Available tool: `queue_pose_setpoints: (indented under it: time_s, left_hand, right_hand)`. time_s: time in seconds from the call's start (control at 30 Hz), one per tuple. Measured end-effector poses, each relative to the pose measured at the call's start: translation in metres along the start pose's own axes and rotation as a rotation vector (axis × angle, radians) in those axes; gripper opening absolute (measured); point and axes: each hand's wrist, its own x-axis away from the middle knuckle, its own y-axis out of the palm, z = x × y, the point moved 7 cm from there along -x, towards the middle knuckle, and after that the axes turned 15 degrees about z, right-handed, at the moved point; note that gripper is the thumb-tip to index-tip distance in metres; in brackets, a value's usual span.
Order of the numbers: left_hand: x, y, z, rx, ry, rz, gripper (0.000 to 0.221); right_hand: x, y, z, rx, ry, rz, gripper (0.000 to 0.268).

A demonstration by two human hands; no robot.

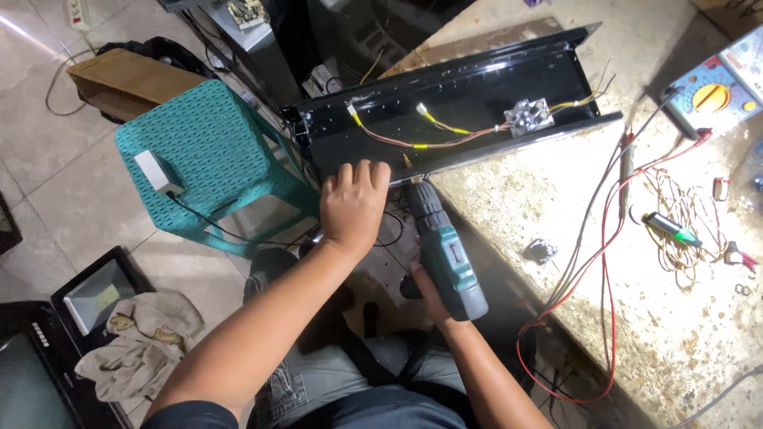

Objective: Assembling electronic components into a metal chassis using a power drill and manual placement

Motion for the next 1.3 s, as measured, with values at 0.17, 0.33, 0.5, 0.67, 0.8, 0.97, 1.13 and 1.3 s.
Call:
queue_pose_setpoints:
  time_s: [0.17,0.33,0.5,0.67,0.8,0.97,1.13,1.3]
  left_hand:
    - [-0.003,0.005,0.001,-0.009,0.059,0.117,0.020]
    - [-0.001,0.009,-0.001,0.028,0.057,0.141,0.023]
    - [-0.003,0.007,-0.001,0.070,0.066,0.158,0.022]
    - [-0.008,-0.001,-0.001,0.049,0.040,0.159,0.025]
    - [-0.011,-0.002,0.000,0.074,0.037,0.187,0.024]
    - [-0.009,-0.004,0.001,0.046,0.011,0.189,0.027]
    - [-0.009,-0.002,0.001,0.069,0.012,0.184,0.026]
    - [0.001,0.011,0.004,0.100,0.007,0.123,0.019]
  right_hand:
    - [0.002,-0.002,-0.007,0.090,0.020,0.064,0.028]
    - [0.006,0.000,-0.007,-0.023,-0.081,0.229,0.016]
    - [0.003,-0.010,0.000,0.101,-0.237,0.156,0.014]
    - [0.009,-0.008,0.018,0.228,-0.201,0.099,0.013]
    - [0.006,-0.011,-0.002,0.308,-0.117,0.122,0.022]
    - [0.016,-0.013,0.028,0.217,0.117,0.202,0.027]
    - [0.009,-0.014,0.018,0.099,-0.019,0.195,0.022]
    - [0.008,-0.005,-0.003,-0.032,0.046,0.152,0.024]
